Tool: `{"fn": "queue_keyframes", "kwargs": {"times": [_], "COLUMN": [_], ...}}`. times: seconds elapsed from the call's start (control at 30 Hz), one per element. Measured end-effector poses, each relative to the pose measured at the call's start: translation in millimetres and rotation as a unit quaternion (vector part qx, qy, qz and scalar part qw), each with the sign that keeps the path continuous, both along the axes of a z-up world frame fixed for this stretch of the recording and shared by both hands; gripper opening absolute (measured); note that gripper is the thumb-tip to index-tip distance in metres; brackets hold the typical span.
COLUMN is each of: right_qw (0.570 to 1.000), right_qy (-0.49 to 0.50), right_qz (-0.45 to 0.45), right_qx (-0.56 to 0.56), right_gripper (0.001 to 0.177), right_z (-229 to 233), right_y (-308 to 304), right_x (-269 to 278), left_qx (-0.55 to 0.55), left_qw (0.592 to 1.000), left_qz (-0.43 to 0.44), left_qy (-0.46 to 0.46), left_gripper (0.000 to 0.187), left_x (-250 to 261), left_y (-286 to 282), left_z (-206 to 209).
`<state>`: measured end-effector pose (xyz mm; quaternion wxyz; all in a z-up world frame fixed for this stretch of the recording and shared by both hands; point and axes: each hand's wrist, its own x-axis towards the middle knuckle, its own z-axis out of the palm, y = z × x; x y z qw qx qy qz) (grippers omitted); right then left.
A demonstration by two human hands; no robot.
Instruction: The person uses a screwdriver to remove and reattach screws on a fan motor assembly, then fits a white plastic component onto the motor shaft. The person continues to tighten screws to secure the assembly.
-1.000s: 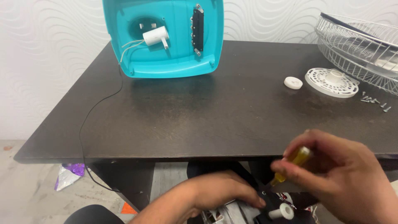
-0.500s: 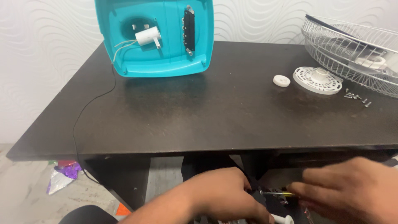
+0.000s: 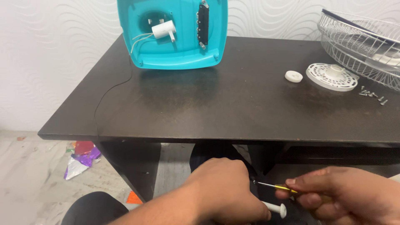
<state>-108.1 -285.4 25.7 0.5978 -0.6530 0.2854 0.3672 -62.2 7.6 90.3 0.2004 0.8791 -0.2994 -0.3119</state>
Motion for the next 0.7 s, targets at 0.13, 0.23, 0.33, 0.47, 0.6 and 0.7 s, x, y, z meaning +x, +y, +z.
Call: {"fn": "queue_keyframes", "kwargs": {"times": [0.13,0.23,0.33,0.47,0.6,0.7], "right_qw": [0.999,0.811,0.583,0.645,0.802,0.991], "right_qy": [0.027,-0.369,-0.239,-0.28,-0.296,-0.023], "right_qz": [0.012,0.387,0.556,0.493,0.37,0.034], "right_qx": [0.028,-0.237,-0.542,-0.512,-0.363,-0.13], "right_gripper": [0.036,0.033,0.057,0.046,0.025,0.024], "right_z": [0,-8,-16,-11,14,41], "right_y": [-6,-4,3,16,39,50], "right_x": [3,-9,-23,-16,-7,3], "left_qx": [-0.025,-0.049,-0.056,-0.082,-0.059,-0.067], "left_qw": [0.999,0.998,0.998,0.995,0.996,0.993], "left_qz": [0.0,-0.009,0.003,0.037,0.029,0.036], "left_qy": [-0.037,-0.039,-0.018,-0.047,-0.059,-0.092], "left_gripper": [0.049,0.044,0.038,0.037,0.033,0.034], "left_x": [-2,-2,-2,-10,-14,-16], "left_y": [3,0,-2,2,5,7], "left_z": [-4,-6,-7,-6,0,2]}}
